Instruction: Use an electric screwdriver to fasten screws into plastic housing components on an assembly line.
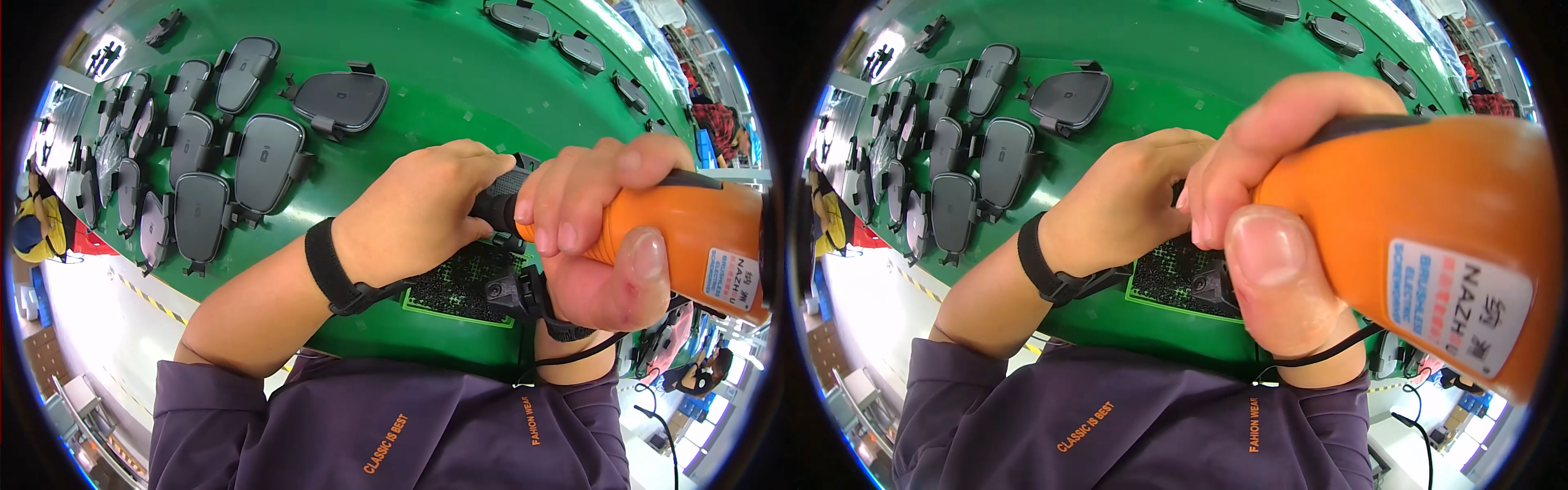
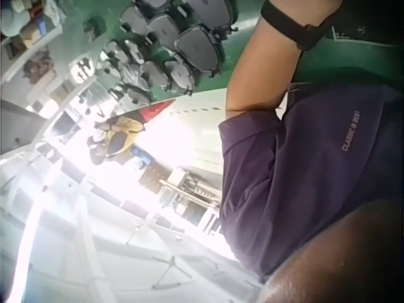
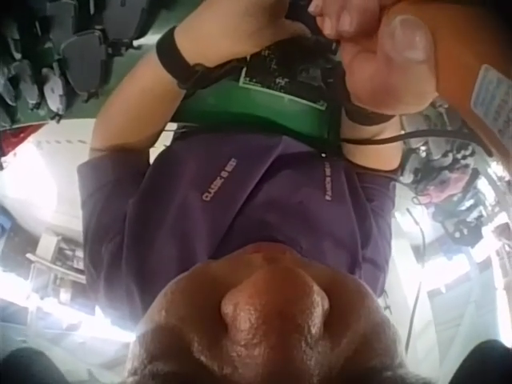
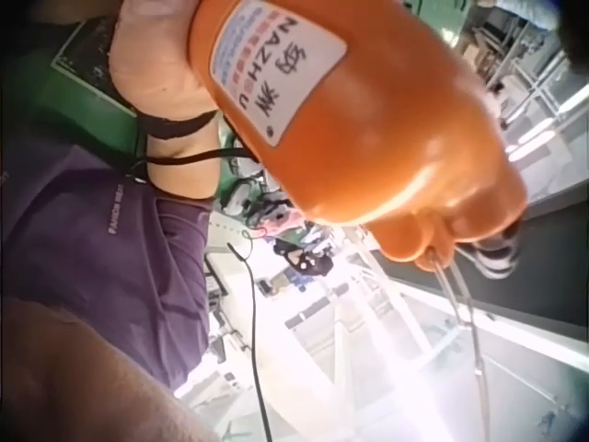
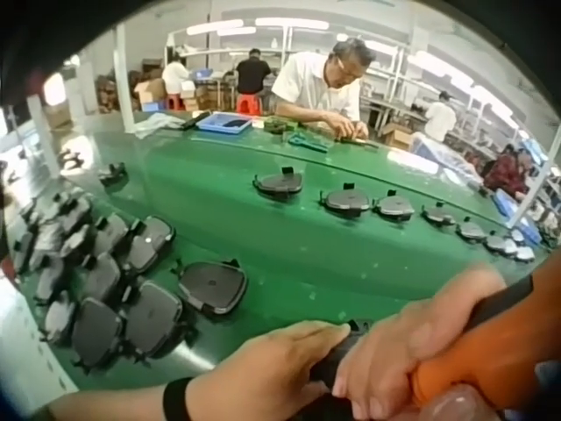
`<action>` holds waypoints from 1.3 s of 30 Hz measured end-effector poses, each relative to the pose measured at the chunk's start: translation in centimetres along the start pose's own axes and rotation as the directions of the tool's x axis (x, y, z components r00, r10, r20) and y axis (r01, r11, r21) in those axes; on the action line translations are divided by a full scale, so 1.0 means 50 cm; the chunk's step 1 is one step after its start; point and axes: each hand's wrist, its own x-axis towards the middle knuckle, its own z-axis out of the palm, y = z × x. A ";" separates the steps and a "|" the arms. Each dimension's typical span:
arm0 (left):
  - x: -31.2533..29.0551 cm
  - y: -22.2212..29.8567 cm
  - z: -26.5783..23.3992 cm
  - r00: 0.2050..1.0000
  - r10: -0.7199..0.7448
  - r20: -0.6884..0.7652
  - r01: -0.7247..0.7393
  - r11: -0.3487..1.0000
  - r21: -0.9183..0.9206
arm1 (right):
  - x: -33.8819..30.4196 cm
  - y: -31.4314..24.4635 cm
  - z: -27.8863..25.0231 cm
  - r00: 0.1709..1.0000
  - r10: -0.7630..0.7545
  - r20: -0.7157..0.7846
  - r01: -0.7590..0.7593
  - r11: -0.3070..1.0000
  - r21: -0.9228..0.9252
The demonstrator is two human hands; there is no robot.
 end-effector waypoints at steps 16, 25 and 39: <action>-0.008 0.008 0.005 1.000 -0.014 -0.009 0.015 0.992 0.124 | 0.001 -0.032 -0.045 0.968 -0.176 0.179 0.154 0.979 0.134; -0.001 0.049 -0.024 0.995 0.066 -0.070 -0.062 0.996 0.058 | -0.004 -0.060 -0.063 0.973 -0.214 0.087 0.196 0.964 0.181; 0.004 0.047 -0.014 0.980 0.146 -0.135 -0.134 0.986 0.099 | -0.006 -0.066 -0.053 0.976 -0.199 0.092 0.180 0.967 0.183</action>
